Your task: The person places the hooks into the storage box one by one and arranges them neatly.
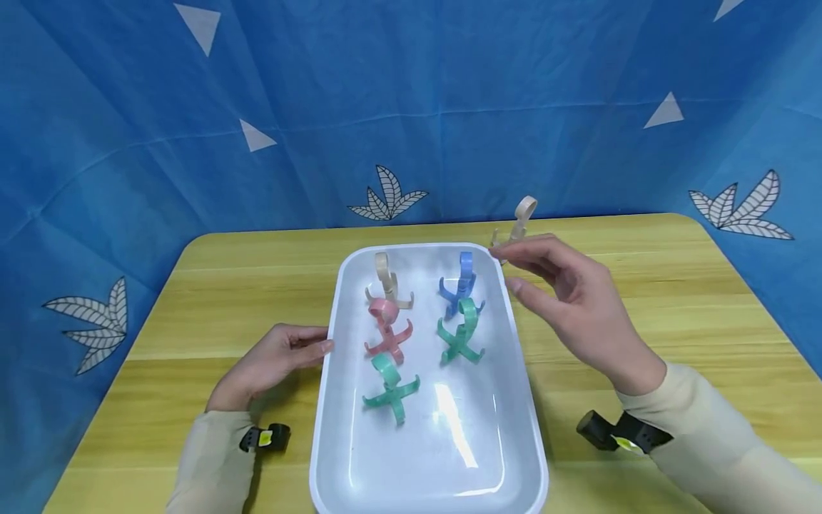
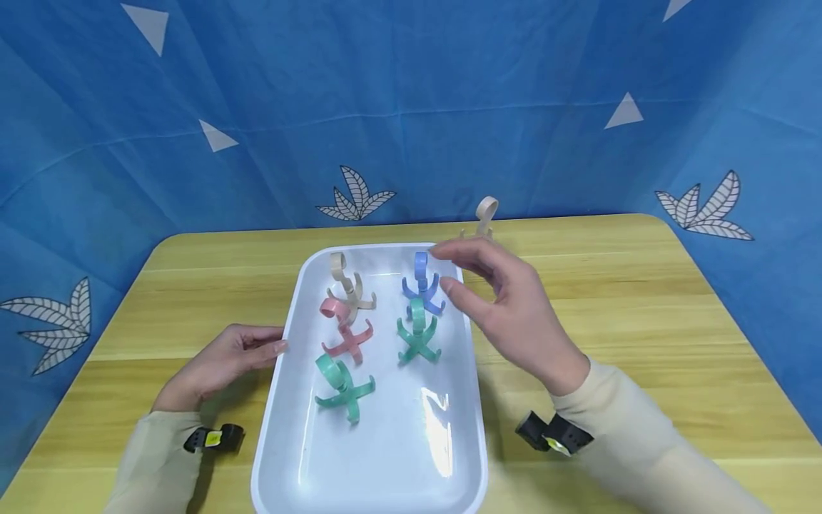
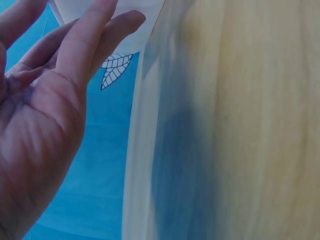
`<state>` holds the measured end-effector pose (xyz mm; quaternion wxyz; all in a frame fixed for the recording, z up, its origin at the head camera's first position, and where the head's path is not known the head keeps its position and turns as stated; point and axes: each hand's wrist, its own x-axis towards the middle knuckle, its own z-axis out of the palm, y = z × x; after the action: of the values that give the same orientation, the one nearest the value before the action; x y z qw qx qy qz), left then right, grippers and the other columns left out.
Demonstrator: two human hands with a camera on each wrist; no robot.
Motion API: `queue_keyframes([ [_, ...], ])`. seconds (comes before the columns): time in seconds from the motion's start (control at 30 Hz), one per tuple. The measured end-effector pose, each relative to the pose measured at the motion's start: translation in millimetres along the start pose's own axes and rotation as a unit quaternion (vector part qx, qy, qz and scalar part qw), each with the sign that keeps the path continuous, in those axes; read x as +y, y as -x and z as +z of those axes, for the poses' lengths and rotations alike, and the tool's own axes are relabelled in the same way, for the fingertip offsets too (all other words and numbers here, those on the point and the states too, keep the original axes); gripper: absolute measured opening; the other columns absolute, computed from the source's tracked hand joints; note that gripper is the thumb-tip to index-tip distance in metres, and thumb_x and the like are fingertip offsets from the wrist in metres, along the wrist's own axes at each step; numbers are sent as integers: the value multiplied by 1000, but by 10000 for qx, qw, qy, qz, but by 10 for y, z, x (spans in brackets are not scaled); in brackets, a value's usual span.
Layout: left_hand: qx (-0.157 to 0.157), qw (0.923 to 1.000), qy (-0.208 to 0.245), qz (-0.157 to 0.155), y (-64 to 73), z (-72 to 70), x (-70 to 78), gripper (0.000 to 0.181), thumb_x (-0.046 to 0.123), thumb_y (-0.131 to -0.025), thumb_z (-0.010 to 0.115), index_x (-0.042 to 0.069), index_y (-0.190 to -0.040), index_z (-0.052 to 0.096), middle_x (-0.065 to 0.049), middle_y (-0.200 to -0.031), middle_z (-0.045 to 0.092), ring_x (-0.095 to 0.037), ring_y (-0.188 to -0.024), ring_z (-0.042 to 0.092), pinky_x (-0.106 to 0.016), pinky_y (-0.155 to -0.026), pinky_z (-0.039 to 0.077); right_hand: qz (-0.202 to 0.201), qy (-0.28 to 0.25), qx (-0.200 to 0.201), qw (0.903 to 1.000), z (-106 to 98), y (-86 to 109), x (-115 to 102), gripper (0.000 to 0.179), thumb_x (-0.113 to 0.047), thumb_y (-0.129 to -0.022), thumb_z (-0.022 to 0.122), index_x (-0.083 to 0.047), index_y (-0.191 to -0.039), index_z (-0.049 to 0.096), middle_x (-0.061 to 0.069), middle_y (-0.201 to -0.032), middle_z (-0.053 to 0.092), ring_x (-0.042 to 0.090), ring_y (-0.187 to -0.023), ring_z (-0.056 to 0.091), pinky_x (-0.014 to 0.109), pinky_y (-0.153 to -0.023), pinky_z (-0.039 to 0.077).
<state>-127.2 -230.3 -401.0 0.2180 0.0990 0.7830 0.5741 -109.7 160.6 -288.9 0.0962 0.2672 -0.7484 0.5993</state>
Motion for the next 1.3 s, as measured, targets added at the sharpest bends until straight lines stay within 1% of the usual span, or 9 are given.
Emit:
queue_keyframes([
  [0.17, -48, 9999, 65, 79, -17, 18, -9, 49, 23, -98, 65, -9, -134, 54, -23, -125, 61, -30, -107, 65, -37, -87, 56, 661, 331, 469, 9962, -154, -28, 177, 29, 2, -96, 60, 3, -125, 60, 12, -126, 60, 20, -119, 56, 25, -101, 45],
  [0.27, -53, 9999, 136, 82, -16, 24, -13, 49, 21, -98, 64, -11, -133, 54, -24, -126, 61, -30, -107, 65, -36, -88, 56, 853, 208, 667, 9939, -227, -46, 279, 32, 0, -96, 62, 4, -127, 59, 13, -128, 58, 20, -120, 55, 24, -99, 46],
  [0.4, -56, 9998, 192, 51, -18, 24, -15, 49, 21, -98, 64, -11, -133, 54, -24, -127, 60, -30, -109, 64, -36, -89, 55, 969, 65, 851, 9916, -298, -62, 393, 35, -2, -94, 65, 4, -128, 58, 16, -129, 56, 20, -120, 55, 22, -98, 47],
  [0.53, -39, 9999, 128, 38, -20, 23, -14, 49, 22, -98, 65, -10, -133, 55, -23, -126, 61, -30, -108, 64, -36, -89, 55, 1089, 139, 961, 9893, -353, -63, 484, 37, -6, -94, 67, 2, -129, 58, 15, -130, 56, 20, -121, 55, 21, -96, 47],
  [0.67, -18, 9999, 99, 34, -22, 22, -6, 50, 23, -97, 66, -9, -133, 55, -23, -125, 62, -30, -106, 65, -37, -88, 55, 1138, 343, 1052, 9873, -399, -55, 557, 40, -9, -95, 67, 2, -131, 56, 13, -132, 56, 19, -121, 55, 20, -96, 48],
  [0.87, -4, 10000, 45, -35, 5, 18, 7, 50, 24, -97, 66, -8, -133, 56, -21, -124, 63, -29, -105, 66, -38, -88, 56, 1253, 779, 1135, 9825, -419, -89, 634, 42, -17, -96, 67, 1, -133, 55, 10, -134, 54, 19, -128, 48, 29, -107, 39],
  [0.93, -16, 10000, 8, -58, 12, 15, 6, 51, 25, -97, 66, -8, -134, 56, -21, -124, 63, -29, -105, 66, -38, -88, 55, 1336, 826, 1172, 9806, -418, -104, 655, 43, -18, -96, 67, 1, -133, 55, 9, -134, 53, 20, -130, 45, 33, -110, 37],
  [1.03, -20, 10000, 28, -58, 11, 10, 2, 51, 25, -96, 67, -8, -134, 56, -21, -124, 63, -29, -106, 66, -39, -89, 55, 1432, 876, 1186, 9786, -420, -126, 698, 45, -20, -96, 67, 0, -134, 54, 8, -135, 52, 22, -132, 43, 34, -111, 35],
  [1.3, -38, 10000, 9, 3, -9, 6, -1, 49, 24, -97, 66, -8, -133, 56, -21, -124, 63, -30, -106, 66, -38, -89, 55, 1550, 870, 1182, 9770, -403, -178, 748, 49, -24, -97, 66, 0, -137, 51, 10, -137, 49, 24, -132, 43, 35, -112, 35],
])
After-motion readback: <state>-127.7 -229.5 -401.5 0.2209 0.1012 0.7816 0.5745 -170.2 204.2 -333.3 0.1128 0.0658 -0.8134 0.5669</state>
